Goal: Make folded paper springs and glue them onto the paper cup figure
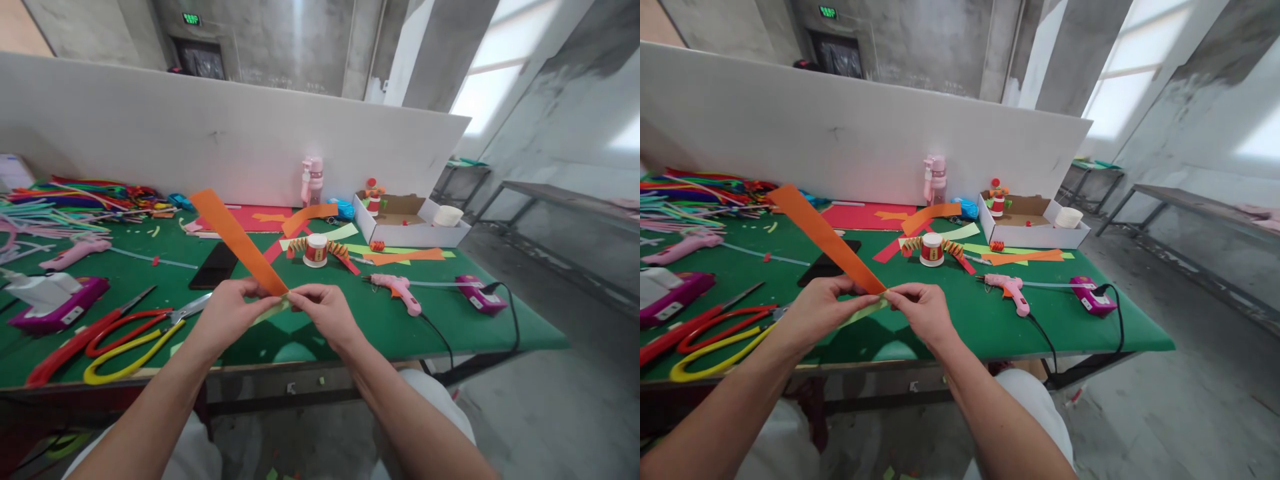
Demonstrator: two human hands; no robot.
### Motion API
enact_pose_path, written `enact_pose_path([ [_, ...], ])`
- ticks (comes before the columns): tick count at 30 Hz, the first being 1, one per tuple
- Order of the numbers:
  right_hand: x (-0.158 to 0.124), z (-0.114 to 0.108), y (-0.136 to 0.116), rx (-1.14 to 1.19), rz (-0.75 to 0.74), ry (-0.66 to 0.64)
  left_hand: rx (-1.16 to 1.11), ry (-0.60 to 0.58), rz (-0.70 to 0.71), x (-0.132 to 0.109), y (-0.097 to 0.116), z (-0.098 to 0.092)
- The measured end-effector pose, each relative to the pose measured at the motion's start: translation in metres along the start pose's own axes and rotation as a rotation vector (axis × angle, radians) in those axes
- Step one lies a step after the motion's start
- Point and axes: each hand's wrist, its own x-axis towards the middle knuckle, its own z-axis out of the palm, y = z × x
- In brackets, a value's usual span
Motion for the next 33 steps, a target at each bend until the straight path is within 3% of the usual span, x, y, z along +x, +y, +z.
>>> enact_pose_path([
  [8, 0.001, 0.009, 0.009, 0.121, 0.109, -0.025, 0.070, -0.043, 0.013, 0.002, -0.008, -0.005],
  [16, -0.002, 0.014, 0.014, 0.186, 0.070, 0.063, 0.041, -0.013, 0.019, 0.003, -0.009, -0.002],
  [21, -0.002, 0.011, 0.012, 0.234, 0.193, -0.027, 0.038, 0.026, 0.035, 0.003, -0.011, 0.000],
  [27, -0.003, 0.009, 0.009, 0.255, 0.232, -0.004, 0.010, 0.009, 0.084, 0.004, -0.013, 0.002],
  [30, -0.003, 0.009, 0.009, 0.260, 0.245, 0.008, 0.036, 0.048, 0.196, 0.005, -0.019, 0.003],
  [33, -0.002, 0.008, 0.008, 0.257, 0.256, 0.023, 0.178, 0.041, 0.448, 0.006, -0.025, 0.000],
])
